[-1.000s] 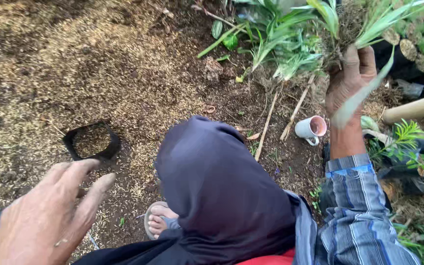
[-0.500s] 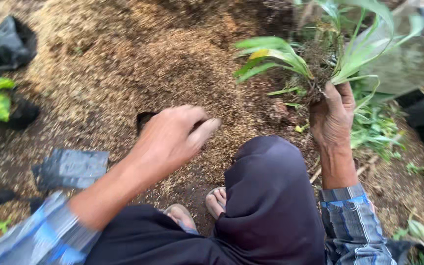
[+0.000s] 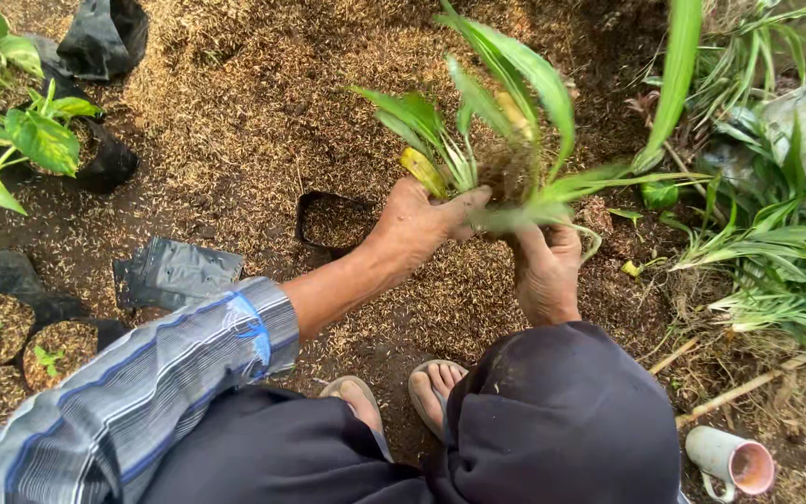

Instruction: The person fills a black polybag with soil from a pile on the ground, then separates a small plant from a clump and places it into the bag. The person adds more soil around the plant to secure it in place.

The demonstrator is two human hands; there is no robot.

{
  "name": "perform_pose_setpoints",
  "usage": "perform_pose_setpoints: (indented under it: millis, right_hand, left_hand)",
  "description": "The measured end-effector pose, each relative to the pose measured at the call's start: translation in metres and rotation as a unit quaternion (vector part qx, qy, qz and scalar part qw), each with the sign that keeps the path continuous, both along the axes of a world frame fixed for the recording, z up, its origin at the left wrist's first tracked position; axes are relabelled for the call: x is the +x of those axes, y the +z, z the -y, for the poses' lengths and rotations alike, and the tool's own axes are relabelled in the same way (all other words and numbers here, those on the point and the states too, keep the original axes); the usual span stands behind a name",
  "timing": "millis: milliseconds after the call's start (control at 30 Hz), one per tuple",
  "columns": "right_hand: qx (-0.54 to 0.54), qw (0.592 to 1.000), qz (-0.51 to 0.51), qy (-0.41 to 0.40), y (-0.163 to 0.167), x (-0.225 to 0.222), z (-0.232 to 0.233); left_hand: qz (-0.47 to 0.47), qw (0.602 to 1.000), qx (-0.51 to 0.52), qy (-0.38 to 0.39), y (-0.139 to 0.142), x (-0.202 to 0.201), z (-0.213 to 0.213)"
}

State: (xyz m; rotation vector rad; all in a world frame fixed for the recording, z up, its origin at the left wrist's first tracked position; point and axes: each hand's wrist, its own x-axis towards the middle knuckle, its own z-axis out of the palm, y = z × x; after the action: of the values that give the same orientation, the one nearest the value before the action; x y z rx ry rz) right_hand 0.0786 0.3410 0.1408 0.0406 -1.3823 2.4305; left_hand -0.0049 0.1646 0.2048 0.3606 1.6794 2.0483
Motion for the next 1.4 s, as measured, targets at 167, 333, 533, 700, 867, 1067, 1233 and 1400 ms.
perform_pose_setpoints:
  millis: [167,333,533,700,867,1067,1233,1400]
  right_hand:
    - [-0.060,0.993,0.096,-0.043,-0.014,-0.003,0.010]
    - [-0.031,0.983,0.174,-0.042,-0.032,0.007,0.015]
    - [0.045,0.985,0.164,-0.023,-0.051,0.018,0.017]
    - [0.128,0.974,0.181,-0.042,-0.058,0.018,0.019]
    - [0.092,0.978,0.180,-0.044,-0.070,0.016,0.023]
    - [0.073,0.977,0.196,-0.046,-0.078,0.014,0.024]
    - [0.048,0.978,0.191,0.068,-0.078,0.017,0.020]
    - [0.108,0.969,0.212,0.063,-0.081,0.018,0.019]
  left_hand:
    - [-0.003,0.998,0.022,0.056,-0.029,0.014,-0.009]
    - [0.058,0.995,-0.028,0.073,-0.058,0.030,-0.006]
    - [0.029,0.998,-0.007,0.059,-0.085,0.039,0.006]
    - [0.010,0.994,-0.031,0.100,-0.107,0.042,-0.003]
    - [0.037,0.988,-0.067,0.135,-0.131,0.045,-0.005]
    - [0.059,0.984,-0.048,0.160,-0.145,0.047,-0.007]
    - [0.097,0.978,-0.044,0.178,-0.146,0.041,0.002]
    - [0.142,0.975,0.004,0.171,-0.148,0.039,0.008]
